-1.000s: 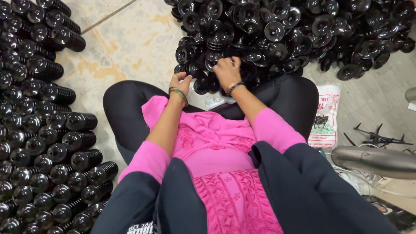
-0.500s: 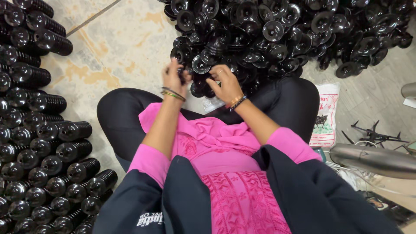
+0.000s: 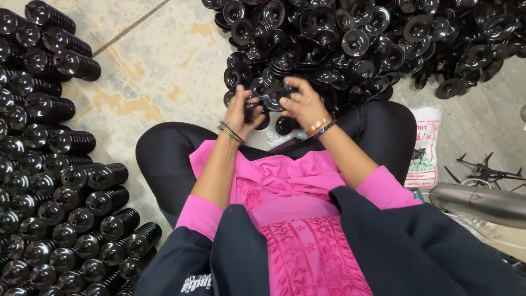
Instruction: The person sits on the floor among large piles of black plastic components. They pick up a ribbed cylindrical part and a round base part, press or twist the two pieces together by hand, and set the joined assembly onto a pile, repeating this with one part at a time.
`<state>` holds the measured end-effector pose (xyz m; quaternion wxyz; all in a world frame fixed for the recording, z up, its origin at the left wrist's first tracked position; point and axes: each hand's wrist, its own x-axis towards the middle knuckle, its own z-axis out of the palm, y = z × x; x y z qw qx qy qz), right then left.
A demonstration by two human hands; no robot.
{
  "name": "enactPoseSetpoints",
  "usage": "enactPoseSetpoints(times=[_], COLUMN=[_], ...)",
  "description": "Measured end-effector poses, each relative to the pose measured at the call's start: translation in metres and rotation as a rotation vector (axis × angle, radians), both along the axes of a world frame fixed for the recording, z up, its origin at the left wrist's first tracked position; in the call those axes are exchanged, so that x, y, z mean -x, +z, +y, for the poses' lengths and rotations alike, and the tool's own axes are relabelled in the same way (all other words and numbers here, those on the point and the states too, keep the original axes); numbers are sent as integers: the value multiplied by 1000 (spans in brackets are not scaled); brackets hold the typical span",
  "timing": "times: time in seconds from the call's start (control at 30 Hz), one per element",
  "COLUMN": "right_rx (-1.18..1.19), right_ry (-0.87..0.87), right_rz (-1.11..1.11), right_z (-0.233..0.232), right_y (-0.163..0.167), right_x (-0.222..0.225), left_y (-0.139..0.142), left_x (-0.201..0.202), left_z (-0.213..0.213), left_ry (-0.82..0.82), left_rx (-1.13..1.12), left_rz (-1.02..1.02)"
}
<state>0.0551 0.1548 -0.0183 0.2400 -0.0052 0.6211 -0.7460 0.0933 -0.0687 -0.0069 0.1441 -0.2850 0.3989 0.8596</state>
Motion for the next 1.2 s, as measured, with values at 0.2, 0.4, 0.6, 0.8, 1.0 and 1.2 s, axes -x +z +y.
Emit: enactPoseSetpoints(times=[0.2,0.4,0.6,0.8,1.0,1.2], right_rx=[-127,-175,-380,-1438,-1161,-538], right_ry=[115,208,183,533,421,-56], right_rz=[383,436,453,1075,740,567], right_z=[-18,-18,2,-11,-13,-13], right_y=[14,18,-16,-67,-30,38], right_x=[-24,-10,16,-17,2,-13], left_y=[11,-5,-27,-26,-14,-14], left_x=[6,-4,12,19,10,11], left_z=[29,27,20,2,3,19], left_ry=[-123,-192,57,111,-45,-213], left_rx=[-87,128,181,28,-43,-113], left_rz=[51,63,145,10,78,75])
